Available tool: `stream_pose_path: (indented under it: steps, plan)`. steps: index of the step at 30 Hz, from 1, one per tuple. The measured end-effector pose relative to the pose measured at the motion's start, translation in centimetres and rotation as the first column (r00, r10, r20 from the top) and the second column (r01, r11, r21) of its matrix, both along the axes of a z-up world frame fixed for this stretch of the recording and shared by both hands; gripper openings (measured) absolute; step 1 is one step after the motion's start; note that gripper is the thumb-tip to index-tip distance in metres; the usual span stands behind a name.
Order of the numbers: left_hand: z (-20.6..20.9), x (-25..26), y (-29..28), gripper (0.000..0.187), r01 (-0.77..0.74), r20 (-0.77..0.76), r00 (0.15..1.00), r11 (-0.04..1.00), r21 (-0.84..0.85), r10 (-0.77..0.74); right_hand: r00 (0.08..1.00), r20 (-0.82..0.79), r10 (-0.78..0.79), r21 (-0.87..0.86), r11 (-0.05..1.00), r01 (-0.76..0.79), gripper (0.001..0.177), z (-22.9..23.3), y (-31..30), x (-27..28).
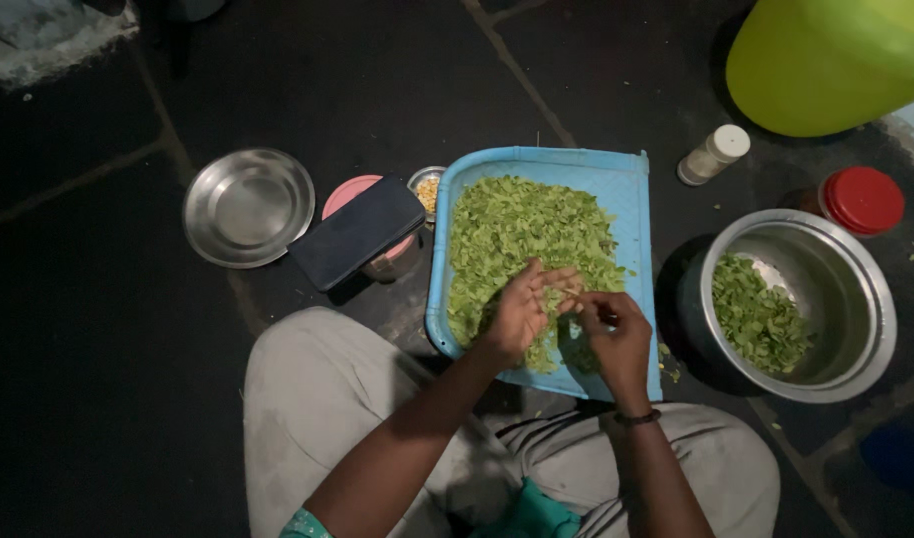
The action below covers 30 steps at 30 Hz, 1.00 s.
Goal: The person sits on the floor and sorts green leafy material by hand, picking pieces from a blue tray and placing them into a metal bowl. The hands repeatedly pick, separate, and transfer the leaves throughout the clip.
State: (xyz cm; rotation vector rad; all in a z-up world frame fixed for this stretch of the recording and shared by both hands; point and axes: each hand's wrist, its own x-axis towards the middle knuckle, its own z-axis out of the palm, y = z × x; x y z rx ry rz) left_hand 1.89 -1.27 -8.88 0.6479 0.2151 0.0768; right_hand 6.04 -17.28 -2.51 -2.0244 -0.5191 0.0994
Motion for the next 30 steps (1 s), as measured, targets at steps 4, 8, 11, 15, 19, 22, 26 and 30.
stream_pose_path:
  steps: [4, 8, 11, 15, 19, 22, 26, 30]
  plan:
    - [-0.7, 0.2, 0.0, 0.074, -0.042, -0.004, 0.999, 0.996, -0.077, 0.042, 0.994, 0.053, 0.097, 0.012, 0.995, -0.097, 0.014, 3.0, 0.6, -0.8]
    - [-1.8, 0.1, 0.2, 0.075, -0.006, -0.017, 1.000, 0.997, -0.075, 0.005, 0.945, 0.116, 0.305, -0.066, 0.952, -0.299, 0.020, 4.9, 1.3, -1.3]
    - [-2.4, 0.2, 0.2, 0.075, 0.013, -0.019, 1.000, 0.998, -0.067, -0.014, 0.957, 0.025, 0.288, -0.249, 0.929, -0.273, 0.022, 5.2, 1.7, -1.7]
    - [-2.3, 0.4, 0.1, 0.072, 0.034, -0.039, 0.999, 0.999, 0.007, -0.034, 0.955, 0.085, 0.284, -0.211, 0.942, -0.261, 0.020, 4.4, 1.6, -1.5]
    - [-1.6, 0.0, -0.2, 0.071, 0.061, -0.096, 0.994, 0.997, 0.048, -0.056, 0.954, 0.071, 0.291, -0.192, 0.943, -0.274, 0.017, 3.1, 1.0, -0.9]
    - [-0.7, -0.1, -0.2, 0.066, 0.050, -0.123, 0.991, 0.999, 0.022, -0.047, 0.966, -0.082, 0.246, -0.012, 0.969, -0.248, 0.016, 2.2, 0.7, -0.7]
    - [0.1, -0.7, 0.1, 0.058, 0.072, -0.166, 0.984, 0.994, 0.081, -0.058, 0.972, -0.169, 0.162, 0.078, 0.986, -0.150, 0.019, 1.6, 0.5, -0.7]
    - [0.3, -0.8, 0.0, 0.050, 0.084, -0.197, 0.979, 0.986, 0.146, -0.054, 0.979, -0.166, 0.120, 0.107, 0.989, -0.103, 0.025, 1.4, 0.5, -0.5]
